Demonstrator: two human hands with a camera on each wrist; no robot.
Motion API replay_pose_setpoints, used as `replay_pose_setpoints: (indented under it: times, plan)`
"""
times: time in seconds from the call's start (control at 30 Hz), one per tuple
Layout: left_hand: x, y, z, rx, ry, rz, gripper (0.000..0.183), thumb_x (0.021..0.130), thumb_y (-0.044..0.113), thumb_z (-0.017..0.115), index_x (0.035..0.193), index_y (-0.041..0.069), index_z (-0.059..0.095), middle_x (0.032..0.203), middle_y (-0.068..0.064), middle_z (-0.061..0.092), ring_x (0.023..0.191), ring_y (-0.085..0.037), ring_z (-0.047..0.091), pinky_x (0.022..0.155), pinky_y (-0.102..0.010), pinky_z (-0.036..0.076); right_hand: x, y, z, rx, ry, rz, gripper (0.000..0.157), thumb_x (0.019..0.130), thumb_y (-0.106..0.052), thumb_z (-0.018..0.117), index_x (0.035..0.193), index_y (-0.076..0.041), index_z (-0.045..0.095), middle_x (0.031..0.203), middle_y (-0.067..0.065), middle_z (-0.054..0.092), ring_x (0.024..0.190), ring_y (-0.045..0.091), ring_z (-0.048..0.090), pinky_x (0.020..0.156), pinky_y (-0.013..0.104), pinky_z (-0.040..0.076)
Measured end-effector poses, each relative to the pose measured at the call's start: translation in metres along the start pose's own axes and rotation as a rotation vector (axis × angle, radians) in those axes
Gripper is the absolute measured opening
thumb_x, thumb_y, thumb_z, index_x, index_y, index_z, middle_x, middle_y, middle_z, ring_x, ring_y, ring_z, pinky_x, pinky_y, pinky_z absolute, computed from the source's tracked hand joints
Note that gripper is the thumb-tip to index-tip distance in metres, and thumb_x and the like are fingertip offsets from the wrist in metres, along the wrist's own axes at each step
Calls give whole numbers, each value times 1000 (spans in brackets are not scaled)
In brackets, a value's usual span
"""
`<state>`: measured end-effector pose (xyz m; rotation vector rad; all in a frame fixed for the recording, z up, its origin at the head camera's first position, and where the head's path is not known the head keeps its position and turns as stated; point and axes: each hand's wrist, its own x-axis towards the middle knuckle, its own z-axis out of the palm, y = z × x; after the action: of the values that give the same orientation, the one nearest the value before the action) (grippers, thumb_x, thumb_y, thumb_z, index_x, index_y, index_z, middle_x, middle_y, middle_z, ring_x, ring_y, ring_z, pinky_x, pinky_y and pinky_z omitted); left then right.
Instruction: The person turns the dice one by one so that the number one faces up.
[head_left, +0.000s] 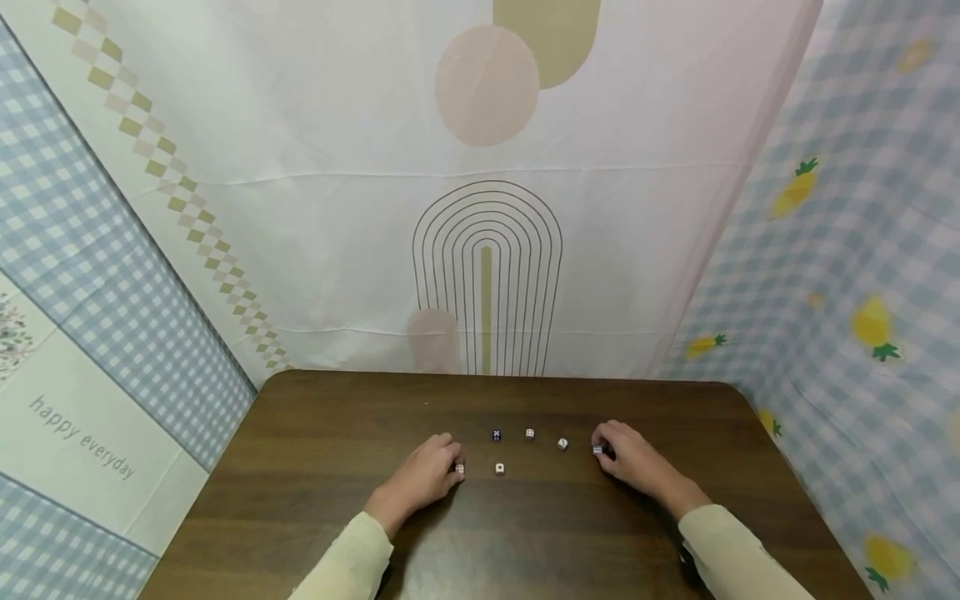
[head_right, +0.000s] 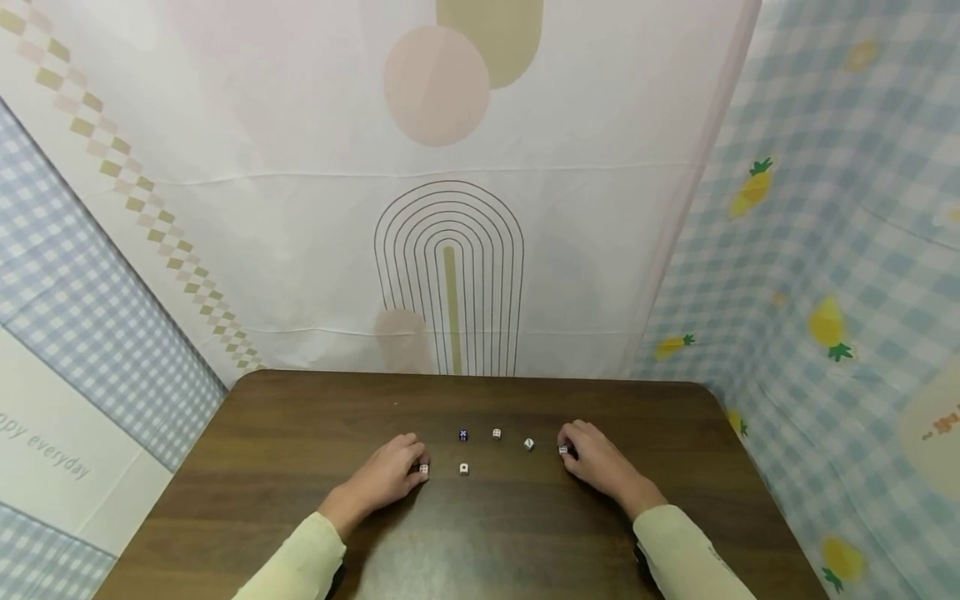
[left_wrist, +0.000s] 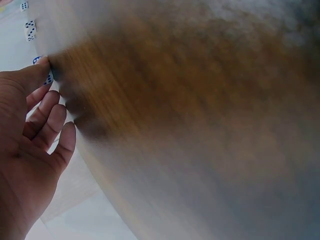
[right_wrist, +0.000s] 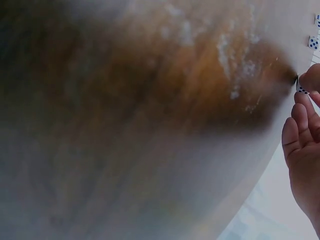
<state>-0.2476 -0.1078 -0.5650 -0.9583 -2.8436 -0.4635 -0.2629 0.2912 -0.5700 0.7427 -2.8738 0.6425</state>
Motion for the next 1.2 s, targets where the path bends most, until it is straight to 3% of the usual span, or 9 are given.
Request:
replay_pose_setpoints:
  times: [0.23,0.53,0.83,1.2]
  plan:
    - [0,-1,2,6,6,-1,20,90,22,81,85,19,61,84,7,49,79,-12,48,73,-29,46,0,-1,1,-28,32,-13,16,87,-4,75,92,-16,66,90,-5,56,80,7,50,70,29,48]
    - [0,1,1,16,19,4,19,88,20,81,83,19,63,84,7,52,80,-12,52,73,-30,49,1,-5,1,-29,-46,45,13,92,-7,72,100,-17,71,99,-5,57,84,6,51,73,28,49]
    - [0,0,1,15,9,5,20,89,21,80,83,20,62,84,7,51,79,-12,50,73,-29,48,-2,-4,2,-27,-44,50,16,93,-11,74,107,-16,70,105,-3,58,89,8,54,76,31,52]
    - [0,0,2,13,13,9,19,89,20,80,84,18,62,84,6,51,78,-12,49,72,-30,47,-2,2,4,30,-14,31,18,91,-5,76,100,-15,64,96,-5,60,86,8,55,74,30,52]
